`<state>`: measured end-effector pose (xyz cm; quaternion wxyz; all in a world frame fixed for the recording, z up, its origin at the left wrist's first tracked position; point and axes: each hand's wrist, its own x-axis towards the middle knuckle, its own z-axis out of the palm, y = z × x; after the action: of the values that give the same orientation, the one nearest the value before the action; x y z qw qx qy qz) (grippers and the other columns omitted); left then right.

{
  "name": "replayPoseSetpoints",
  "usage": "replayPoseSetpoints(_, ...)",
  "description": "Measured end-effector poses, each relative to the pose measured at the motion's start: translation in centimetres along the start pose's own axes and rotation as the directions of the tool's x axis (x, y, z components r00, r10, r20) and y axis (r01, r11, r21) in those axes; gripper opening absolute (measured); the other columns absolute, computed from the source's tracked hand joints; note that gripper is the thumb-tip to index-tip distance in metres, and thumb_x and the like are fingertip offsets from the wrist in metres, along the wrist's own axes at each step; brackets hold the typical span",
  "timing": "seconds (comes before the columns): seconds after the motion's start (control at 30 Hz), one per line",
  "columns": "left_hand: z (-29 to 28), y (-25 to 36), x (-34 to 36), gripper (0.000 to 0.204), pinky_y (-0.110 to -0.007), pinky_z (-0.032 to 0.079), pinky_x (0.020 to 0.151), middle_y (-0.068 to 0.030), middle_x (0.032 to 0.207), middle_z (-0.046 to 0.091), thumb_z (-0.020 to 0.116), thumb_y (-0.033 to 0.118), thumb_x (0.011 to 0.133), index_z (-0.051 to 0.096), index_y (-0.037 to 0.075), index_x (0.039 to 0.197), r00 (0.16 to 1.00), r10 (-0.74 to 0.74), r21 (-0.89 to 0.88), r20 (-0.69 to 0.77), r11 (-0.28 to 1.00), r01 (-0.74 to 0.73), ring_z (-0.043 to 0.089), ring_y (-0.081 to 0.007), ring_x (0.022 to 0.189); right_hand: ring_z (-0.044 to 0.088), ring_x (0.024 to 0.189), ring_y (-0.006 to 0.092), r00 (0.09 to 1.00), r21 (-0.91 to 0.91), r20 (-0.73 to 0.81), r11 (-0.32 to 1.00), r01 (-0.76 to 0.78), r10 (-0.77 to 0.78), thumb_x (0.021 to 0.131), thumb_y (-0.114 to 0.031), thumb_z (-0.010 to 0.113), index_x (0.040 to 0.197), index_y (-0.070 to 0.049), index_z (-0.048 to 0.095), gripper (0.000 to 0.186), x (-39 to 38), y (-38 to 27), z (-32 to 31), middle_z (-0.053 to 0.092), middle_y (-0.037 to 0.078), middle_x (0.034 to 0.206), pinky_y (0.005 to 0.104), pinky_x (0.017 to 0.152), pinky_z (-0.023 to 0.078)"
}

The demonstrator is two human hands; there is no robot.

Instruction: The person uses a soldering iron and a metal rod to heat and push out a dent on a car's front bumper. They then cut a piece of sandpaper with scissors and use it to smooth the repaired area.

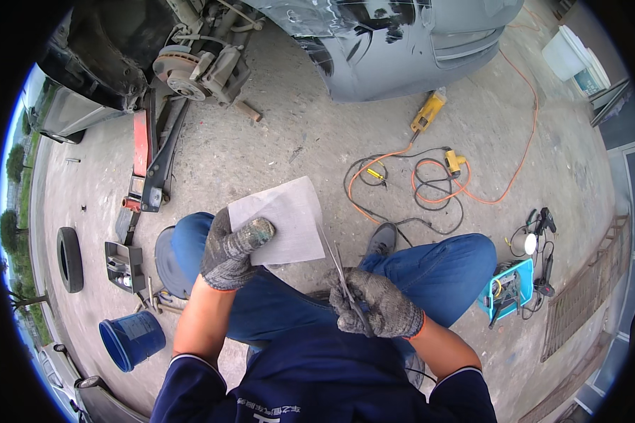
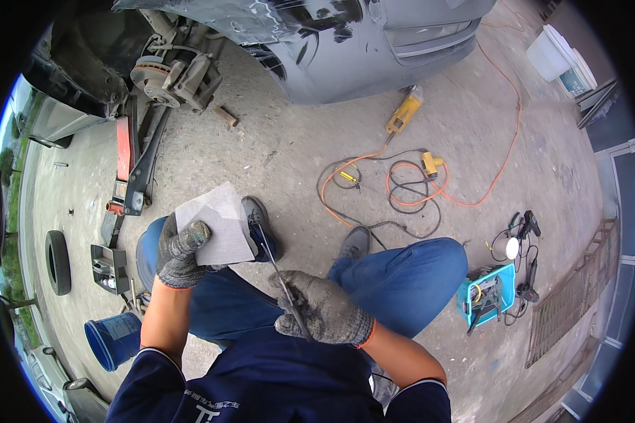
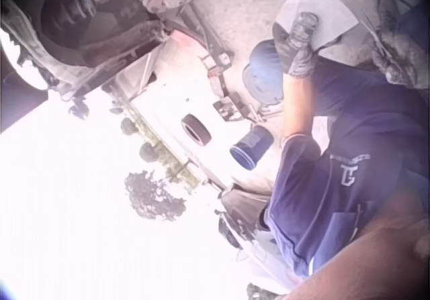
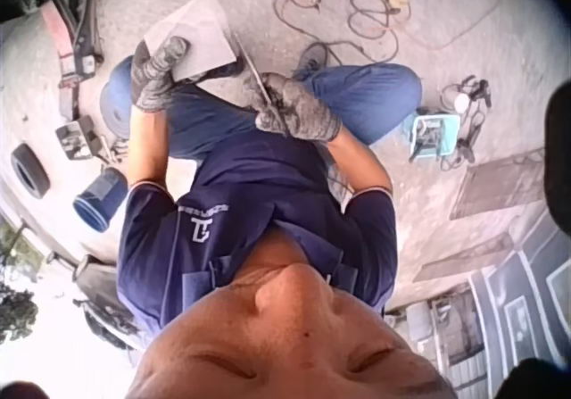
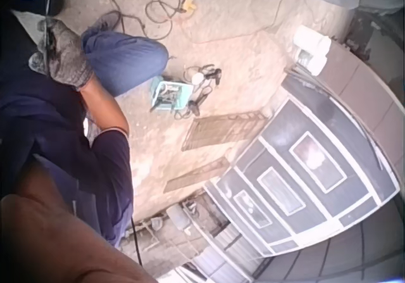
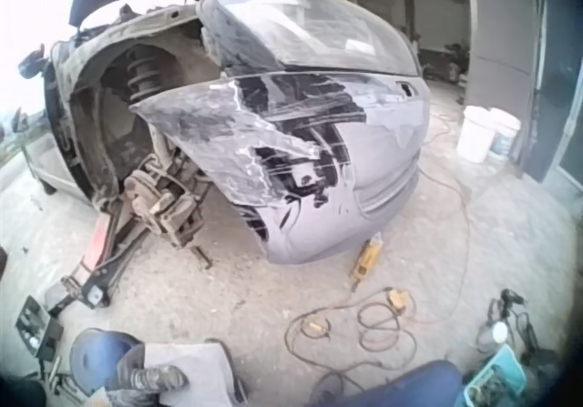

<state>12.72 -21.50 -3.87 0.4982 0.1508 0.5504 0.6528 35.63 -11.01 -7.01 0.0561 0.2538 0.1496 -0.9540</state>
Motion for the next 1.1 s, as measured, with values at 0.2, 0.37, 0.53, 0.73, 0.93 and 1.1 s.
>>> replayPoseSetpoints(0.2, -1.8, 1.8, 2.6, 0.047, -0.030, 0.053, 0.077, -0.0077, 0.096, 0.069, 0.083, 0.018, 0.071, 0.064, -0.003, 0.109, 0.937, -0.252, 0.338, 0.241, 0.927, 0.162, 0.065, -0.0159, 0.085, 0.053, 0.068, 0.0088, 0.923, -0.910, 0.335, 0.188, 0.369, -0.186, 0.079, -0.022, 0.078, 0.126, -0.002, 0.053, 0.057, -1.3, -4.3, 0.4, 0.056, 0.002, 0.075, 0.0249, 0.068, 0.049)
replayPoseSetpoints(0.37, -2.0, 2.4, 4.5, 0.049, -0.031, 0.052, 0.080, -0.0078, 0.098, 0.068, 0.080, 0.028, 0.074, 0.063, -0.002, 0.110, 0.914, -0.309, 0.387, 0.263, 0.902, 0.193, 0.064, -0.0163, 0.085, 0.059, 0.071, 0.0101, 0.942, -0.887, 0.286, 0.322, 0.330, -0.179, 0.082, -0.017, 0.075, 0.124, 0.001, 0.055, 0.050, -0.9, -4.2, 0.0, 0.061, 0.004, 0.079, 0.0252, 0.070, 0.051)
replayPoseSetpoints(0.53, -2.4, 1.1, 5.2, 0.069, -0.040, 0.050, 0.093, -0.0168, 0.108, 0.067, 0.059, 0.059, 0.085, 0.061, -0.002, 0.116, 0.952, -0.194, -0.175, 0.237, 0.955, 0.238, 0.063, -0.0277, 0.104, 0.063, 0.077, 0.0139, 0.962, -0.395, 0.232, 0.890, 0.230, -0.145, 0.092, -0.006, 0.058, 0.126, 0.003, 0.053, 0.035, -0.5, -2.2, -1.4, 0.062, 0.005, 0.089, 0.0291, 0.075, 0.055)
replayPoseSetpoints(0.73, -0.7, -5.3, 1.1, 0.086, -0.031, 0.054, 0.075, -0.0156, 0.102, 0.067, 0.052, 0.073, 0.081, 0.053, -0.002, 0.124, 0.963, -0.083, -0.205, 0.255, 0.969, 0.138, 0.067, -0.0236, 0.091, 0.062, 0.082, 0.0113, 0.915, -0.409, 0.094, 0.823, 0.394, -0.392, 0.091, -0.002, 0.059, 0.126, 0.003, 0.051, 0.036, 0.9, -0.8, -0.7, 0.062, 0.005, 0.093, 0.0256, 0.078, 0.054)
replayPoseSetpoints(0.93, 3.0, -6.3, -0.2, 0.041, -0.021, 0.045, 0.053, -0.0074, 0.086, 0.068, 0.066, 0.038, 0.089, 0.061, 0.002, 0.106, 1.000, 0.008, 0.189, 0.019, 0.982, -0.012, 0.060, -0.0100, 0.064, 0.059, 0.085, 0.0066, 0.831, -0.758, 0.145, 0.480, 0.442, -0.537, 0.086, 0.000, 0.068, 0.126, 0.002, 0.051, 0.044, 1.2, -0.7, 0.8, 0.063, 0.002, 0.095, 0.0211, 0.076, 0.050)
replayPoseSetpoints(1.1, 3.6, -4.1, -0.2, 0.016, -0.021, 0.042, 0.055, 0.0029, 0.067, 0.056, 0.062, 0.019, 0.094, 0.060, 0.004, 0.091, 0.997, -0.074, 0.160, -0.019, 0.984, 0.076, 0.051, -0.0045, 0.059, 0.056, 0.077, 0.0049, 0.838, -0.747, 0.167, 0.487, 0.451, -0.519, 0.085, -0.002, 0.069, 0.123, 0.002, 0.053, 0.042, 1.2, -0.8, 0.8, 0.061, 0.000, 0.089, 0.0208, 0.072, 0.049)
